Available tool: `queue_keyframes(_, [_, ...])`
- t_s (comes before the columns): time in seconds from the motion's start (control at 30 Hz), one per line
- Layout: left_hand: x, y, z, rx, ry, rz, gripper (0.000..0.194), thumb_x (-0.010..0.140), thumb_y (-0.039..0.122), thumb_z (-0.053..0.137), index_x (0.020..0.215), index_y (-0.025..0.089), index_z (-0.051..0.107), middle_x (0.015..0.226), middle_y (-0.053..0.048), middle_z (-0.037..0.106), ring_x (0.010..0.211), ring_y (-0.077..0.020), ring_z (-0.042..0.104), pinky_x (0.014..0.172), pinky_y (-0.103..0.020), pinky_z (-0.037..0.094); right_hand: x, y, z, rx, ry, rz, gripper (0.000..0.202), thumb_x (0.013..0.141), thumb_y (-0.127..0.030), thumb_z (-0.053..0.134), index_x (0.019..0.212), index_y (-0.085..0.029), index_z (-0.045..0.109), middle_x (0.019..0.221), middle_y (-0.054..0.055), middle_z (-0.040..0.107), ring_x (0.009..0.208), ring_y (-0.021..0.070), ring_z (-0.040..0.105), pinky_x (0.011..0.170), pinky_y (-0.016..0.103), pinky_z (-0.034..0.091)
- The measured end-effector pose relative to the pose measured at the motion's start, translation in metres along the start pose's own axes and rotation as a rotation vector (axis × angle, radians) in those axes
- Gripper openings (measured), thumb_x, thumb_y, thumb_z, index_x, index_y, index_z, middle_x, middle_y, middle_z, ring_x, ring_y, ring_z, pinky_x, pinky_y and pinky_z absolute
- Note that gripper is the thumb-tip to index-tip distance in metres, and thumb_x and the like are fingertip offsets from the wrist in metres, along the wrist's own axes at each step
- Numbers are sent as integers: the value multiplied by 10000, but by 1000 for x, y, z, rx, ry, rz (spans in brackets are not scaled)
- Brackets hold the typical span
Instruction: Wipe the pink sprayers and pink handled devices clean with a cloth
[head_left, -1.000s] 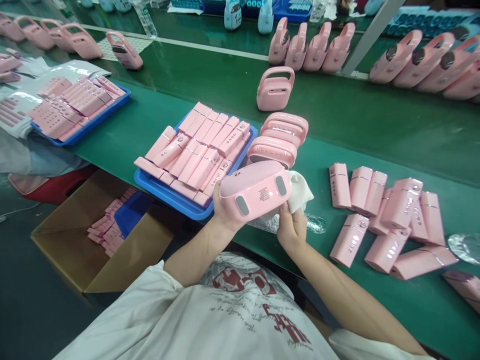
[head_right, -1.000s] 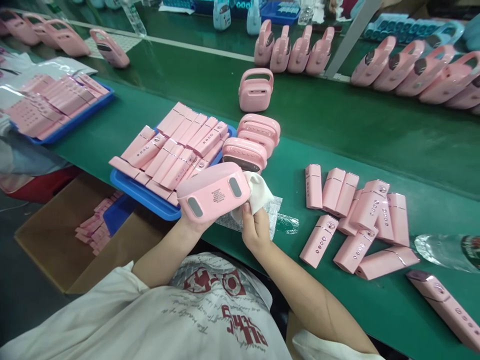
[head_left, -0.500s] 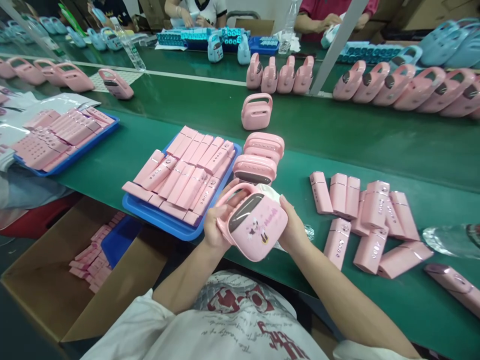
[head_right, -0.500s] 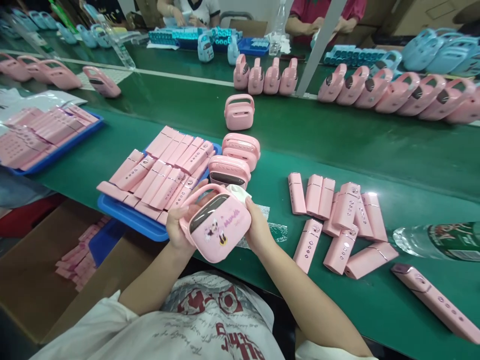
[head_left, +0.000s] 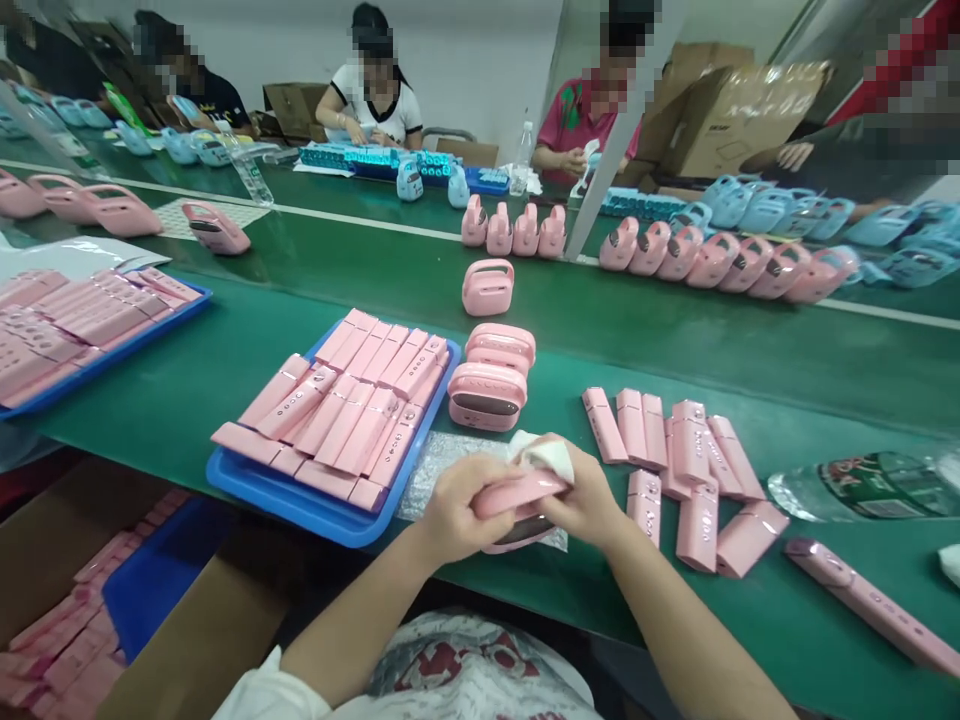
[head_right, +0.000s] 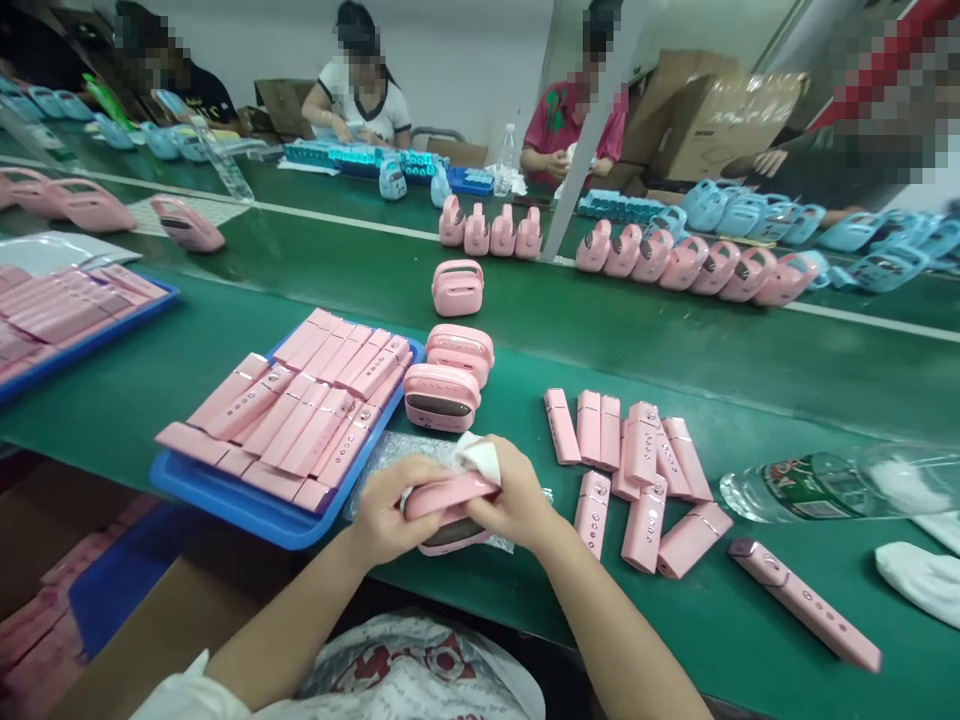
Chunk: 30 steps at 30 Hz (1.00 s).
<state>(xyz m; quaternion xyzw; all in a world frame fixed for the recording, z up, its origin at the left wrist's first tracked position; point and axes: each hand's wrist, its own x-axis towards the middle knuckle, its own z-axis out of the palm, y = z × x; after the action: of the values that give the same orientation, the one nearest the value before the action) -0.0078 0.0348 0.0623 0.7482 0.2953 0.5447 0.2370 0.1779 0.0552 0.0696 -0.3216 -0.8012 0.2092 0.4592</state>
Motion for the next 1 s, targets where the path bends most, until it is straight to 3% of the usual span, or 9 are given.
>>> queue_keyframes(0.07, [2, -2, 0, 102, 52, 116, 399, 761, 84, 595, 1137, 216, 620, 930, -56, 690, 847, -186, 660, 769, -320, 573, 4, -5, -14, -302, 35, -246, 93, 743, -167, 555, 820, -193, 600, 720, 35, 633, 626, 164, 548, 576, 295, 446])
queue_keyframes(0.17, [0, -9, -3, 176, 85, 136, 436, 796, 121, 585, 1226, 186, 551, 1035, -105, 648, 960, -216, 638, 813, -356, 573, 13, -8, -44, -538, 52, -241, 80, 722, -165, 525, 744, -209, 588, 641, 24, 588, 588, 169, 529, 540, 293, 415])
queue_keyframes(0.23, [-3, -15, -5, 185, 67, 144, 388, 822, 111, 560, 1205, 175, 551, 1020, -107, 645, 959, -208, 636, 811, -343, 572, 26, -5, -67, -579, 40, -40, 93, 701, -205, 506, 700, -212, 598, 618, 19, 586, 582, 170, 542, 538, 285, 411])
queue_keyframes(0.37, [-11, -21, 0, 172, -22, 174, 275, 840, 60, 521, 1076, 184, 588, 895, -72, 661, 827, -175, 629, 727, -300, 559, 82, 13, -112, -785, 17, 645, 119, 704, -270, 544, 642, -190, 605, 620, 19, 594, 647, 181, 572, 607, 274, 409])
queue_keyframes(0.43, [-15, -22, 4, 163, -80, 178, 233, 843, 57, 508, 1022, 181, 590, 841, -62, 660, 757, -165, 609, 667, -284, 536, 122, 33, -124, -865, 35, 756, 141, 757, -264, 553, 680, -170, 625, 692, 41, 625, 755, 209, 604, 653, 280, 408])
queue_keyframes(0.57, [-19, -25, 10, 200, -154, 192, 182, 848, 57, 479, 932, 181, 581, 746, -37, 652, 664, -153, 579, 591, -258, 474, 191, 87, -120, -876, 13, 906, 200, 899, -290, 562, 831, -125, 653, 856, 53, 659, 846, 192, 624, 746, 302, 484])
queue_keyframes(0.67, [-22, -32, 14, 293, -174, 195, 195, 835, 53, 438, 882, 186, 572, 692, -29, 631, 623, -163, 578, 548, -257, 437, 215, 124, -104, -811, 10, 1011, 294, 936, -387, 592, 1064, -125, 629, 1055, 68, 647, 938, 168, 631, 837, 358, 542])
queue_keyframes(0.83, [-25, -52, 23, 396, -143, 255, 204, 760, 47, 404, 787, 202, 534, 632, -22, 587, 567, -173, 557, 493, -266, 382, 224, 158, -81, -707, 64, 1091, 343, 950, -396, 573, 1180, -143, 600, 1162, 89, 624, 1006, 186, 631, 866, 380, 555])
queue_keyframes(1.0, [-27, -57, 27, 429, -176, 266, 191, 725, 40, 419, 747, 209, 505, 609, -14, 556, 540, -169, 526, 480, -272, 352, 216, 167, -90, -707, 51, 1083, 361, 945, -398, 579, 1194, -138, 594, 1200, 100, 613, 1072, 209, 614, 926, 430, 532])
